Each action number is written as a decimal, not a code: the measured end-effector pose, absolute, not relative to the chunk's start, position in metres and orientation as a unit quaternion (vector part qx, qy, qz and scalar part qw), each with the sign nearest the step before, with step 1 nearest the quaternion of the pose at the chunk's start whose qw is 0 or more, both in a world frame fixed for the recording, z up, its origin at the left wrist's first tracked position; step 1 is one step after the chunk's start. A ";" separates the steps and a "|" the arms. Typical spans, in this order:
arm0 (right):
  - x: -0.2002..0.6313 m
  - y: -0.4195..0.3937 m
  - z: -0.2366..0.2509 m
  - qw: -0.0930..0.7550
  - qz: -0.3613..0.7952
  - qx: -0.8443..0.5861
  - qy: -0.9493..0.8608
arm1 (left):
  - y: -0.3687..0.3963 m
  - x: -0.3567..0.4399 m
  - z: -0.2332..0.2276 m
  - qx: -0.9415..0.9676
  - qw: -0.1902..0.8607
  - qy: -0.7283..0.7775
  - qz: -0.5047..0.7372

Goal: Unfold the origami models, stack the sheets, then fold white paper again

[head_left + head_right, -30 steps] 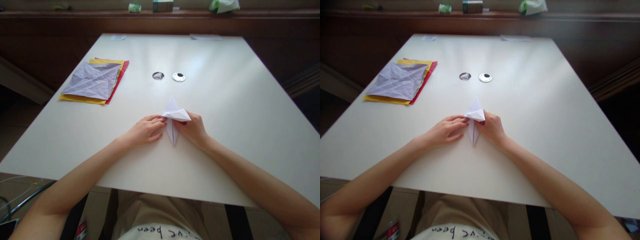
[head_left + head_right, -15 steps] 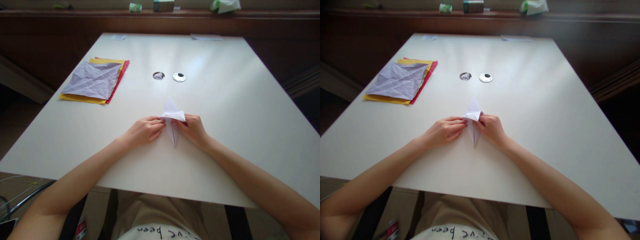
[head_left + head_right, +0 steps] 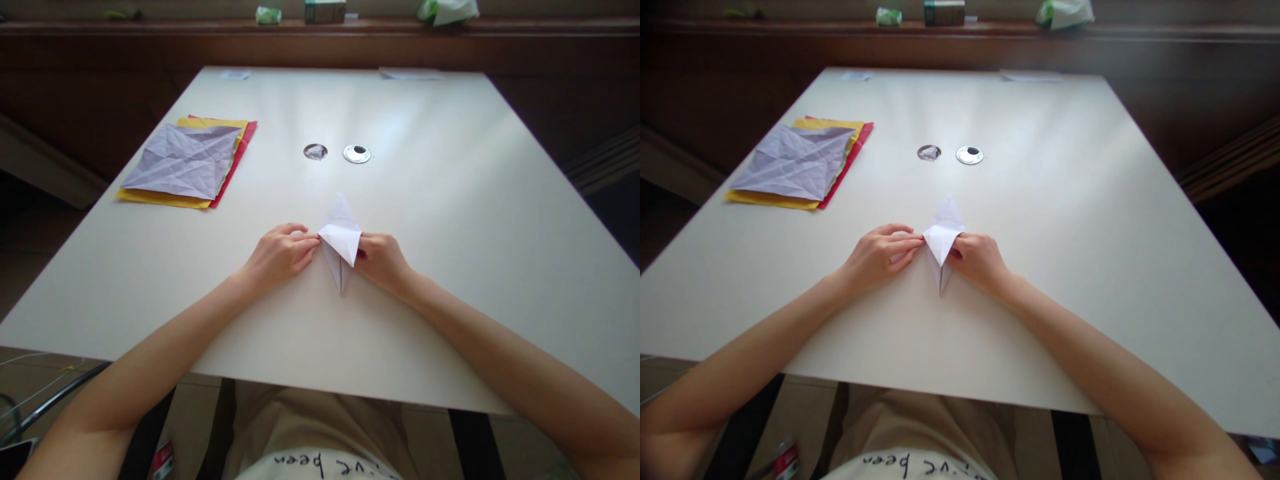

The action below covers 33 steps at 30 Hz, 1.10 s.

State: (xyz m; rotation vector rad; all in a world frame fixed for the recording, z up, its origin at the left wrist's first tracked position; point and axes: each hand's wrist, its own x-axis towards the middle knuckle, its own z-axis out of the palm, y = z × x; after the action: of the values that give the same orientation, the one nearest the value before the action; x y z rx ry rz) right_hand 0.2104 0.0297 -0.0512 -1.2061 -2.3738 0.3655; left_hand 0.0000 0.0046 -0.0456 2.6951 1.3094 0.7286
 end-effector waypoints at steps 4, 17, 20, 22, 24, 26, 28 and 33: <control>0.210 0.029 -0.050 0.221 0.134 -0.438 -0.861 | 0.003 0.003 -0.046 0.863 0.024 0.446 0.234; 0.211 0.025 -0.052 0.226 0.111 -0.354 -0.901 | 0.004 0.000 -0.050 0.839 0.043 0.455 0.294; 0.207 0.018 -0.048 0.222 0.105 -0.310 -0.918 | 0.004 0.000 -0.050 0.850 0.059 0.449 0.269; 0.204 0.015 -0.048 0.219 0.095 -0.302 -0.923 | 0.004 0.000 -0.050 0.853 0.063 0.450 0.259; 0.203 0.013 -0.048 0.223 0.088 -0.302 -0.923 | 0.004 0.001 -0.050 0.855 0.066 0.449 0.253; 0.204 0.013 -0.050 0.229 0.085 -0.303 -0.921 | 0.004 0.002 -0.049 0.854 0.069 0.450 0.251; 0.204 0.014 -0.051 0.233 0.082 -0.305 -0.920 | 0.004 0.003 -0.049 0.851 0.071 0.456 0.252; 0.205 0.016 -0.053 0.242 0.086 -0.301 -0.918 | 0.008 0.002 -0.049 0.834 0.073 0.487 0.250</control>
State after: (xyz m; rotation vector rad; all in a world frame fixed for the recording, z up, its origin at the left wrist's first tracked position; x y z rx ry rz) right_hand 0.2046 0.0159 -0.0529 -0.8231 -2.5114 0.2361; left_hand 0.0021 0.0076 -0.0487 2.5042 1.4619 0.7511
